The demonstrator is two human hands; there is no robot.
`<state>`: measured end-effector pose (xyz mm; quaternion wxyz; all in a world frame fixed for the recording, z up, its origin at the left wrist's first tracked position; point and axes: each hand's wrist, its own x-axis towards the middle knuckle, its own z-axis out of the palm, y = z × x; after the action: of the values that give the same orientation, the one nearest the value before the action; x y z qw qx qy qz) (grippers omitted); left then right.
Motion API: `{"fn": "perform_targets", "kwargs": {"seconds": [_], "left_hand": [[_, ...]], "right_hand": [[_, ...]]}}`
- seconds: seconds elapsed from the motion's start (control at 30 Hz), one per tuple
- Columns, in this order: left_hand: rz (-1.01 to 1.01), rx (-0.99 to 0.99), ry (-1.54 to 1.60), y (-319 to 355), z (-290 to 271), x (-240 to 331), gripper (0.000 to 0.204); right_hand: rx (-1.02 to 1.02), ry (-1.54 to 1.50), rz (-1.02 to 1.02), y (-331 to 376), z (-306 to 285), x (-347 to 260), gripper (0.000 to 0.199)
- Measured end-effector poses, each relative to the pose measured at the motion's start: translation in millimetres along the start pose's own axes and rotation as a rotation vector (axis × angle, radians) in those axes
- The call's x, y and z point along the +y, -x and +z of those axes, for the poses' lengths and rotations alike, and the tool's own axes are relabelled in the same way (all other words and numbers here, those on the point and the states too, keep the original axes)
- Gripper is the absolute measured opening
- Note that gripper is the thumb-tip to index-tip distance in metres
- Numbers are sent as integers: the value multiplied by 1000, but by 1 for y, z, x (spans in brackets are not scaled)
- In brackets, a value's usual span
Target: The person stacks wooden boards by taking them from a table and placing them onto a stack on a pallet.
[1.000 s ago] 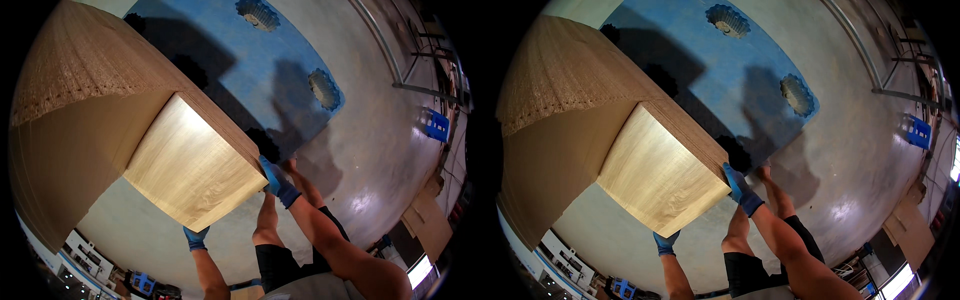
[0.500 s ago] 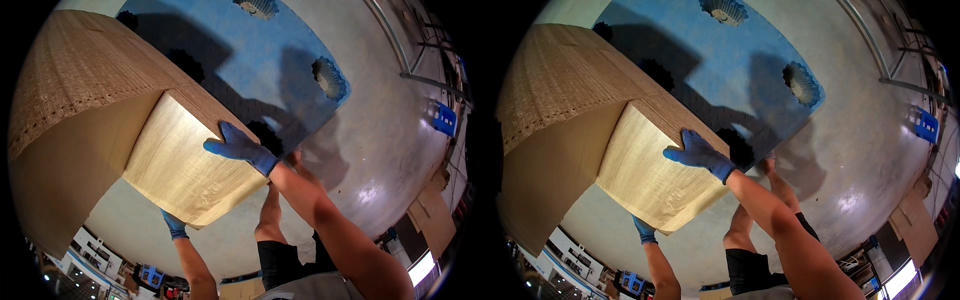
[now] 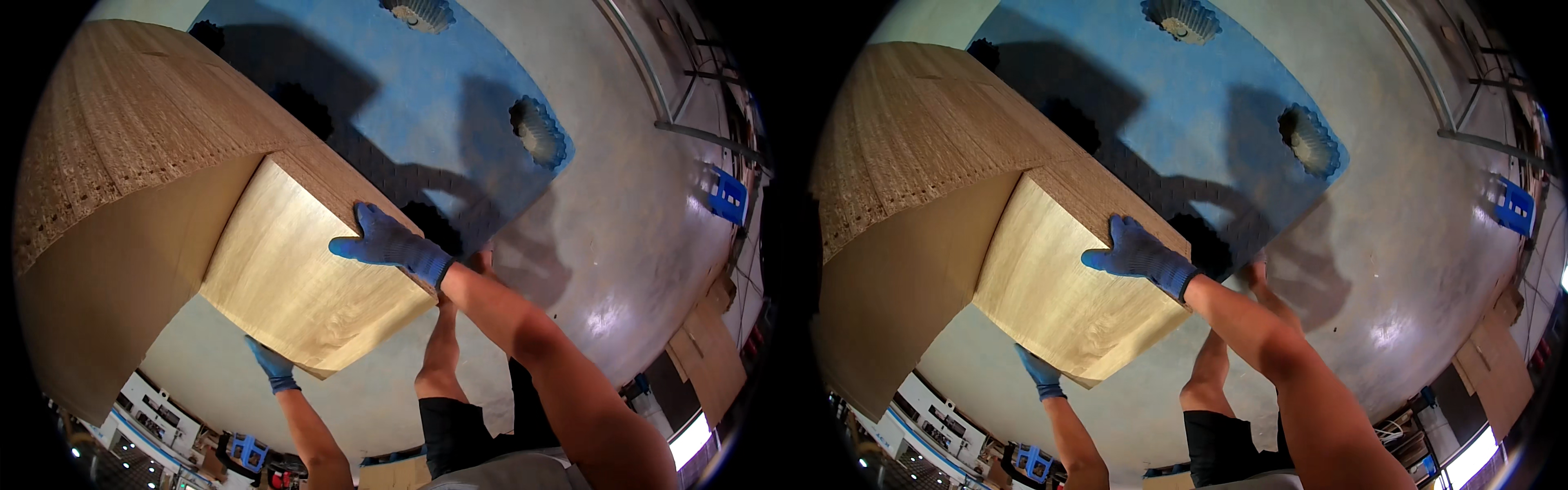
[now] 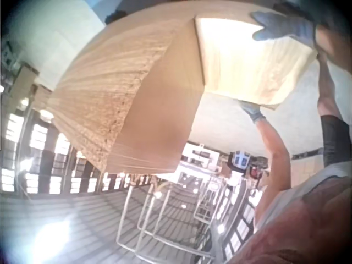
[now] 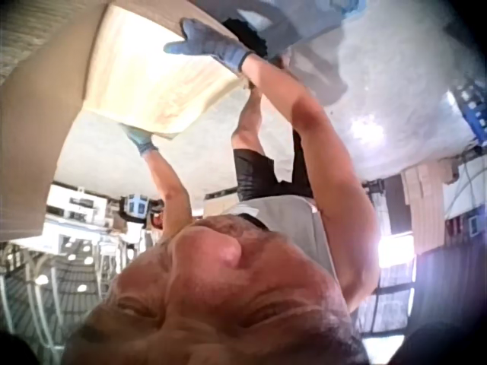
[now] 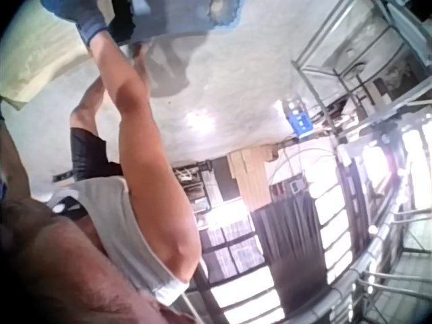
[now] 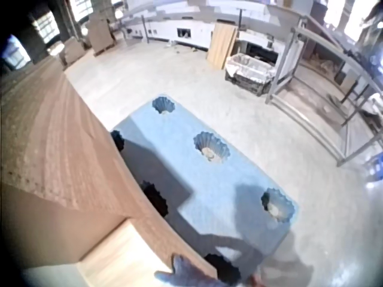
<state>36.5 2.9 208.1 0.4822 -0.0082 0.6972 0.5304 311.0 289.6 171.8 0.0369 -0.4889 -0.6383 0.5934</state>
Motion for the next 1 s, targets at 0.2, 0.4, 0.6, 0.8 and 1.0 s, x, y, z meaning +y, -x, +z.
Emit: {"fn": "perform_targets", "kwargs": {"seconds": [0.2, 0.4, 0.6, 0.8, 1.0], "left_hand": [[61, -46, -101, -22, -13, 34, 70], [51, -14, -97, -13, 2, 38, 72], [54, -1, -91, -14, -18, 36, 74], [95, 30, -161, -14, -15, 36, 72], [42, 44, 80, -11, -18, 10, 64]], "right_hand": [[165, 55, -59, -32, 18, -42, 84], [47, 1, 34, -32, 21, -38, 85], [-134, -150, 76, -30, 7, -51, 84], [-46, -93, 50, -27, 6, -53, 81], [-191, -340, 21, -32, -17, -22, 69]]}}
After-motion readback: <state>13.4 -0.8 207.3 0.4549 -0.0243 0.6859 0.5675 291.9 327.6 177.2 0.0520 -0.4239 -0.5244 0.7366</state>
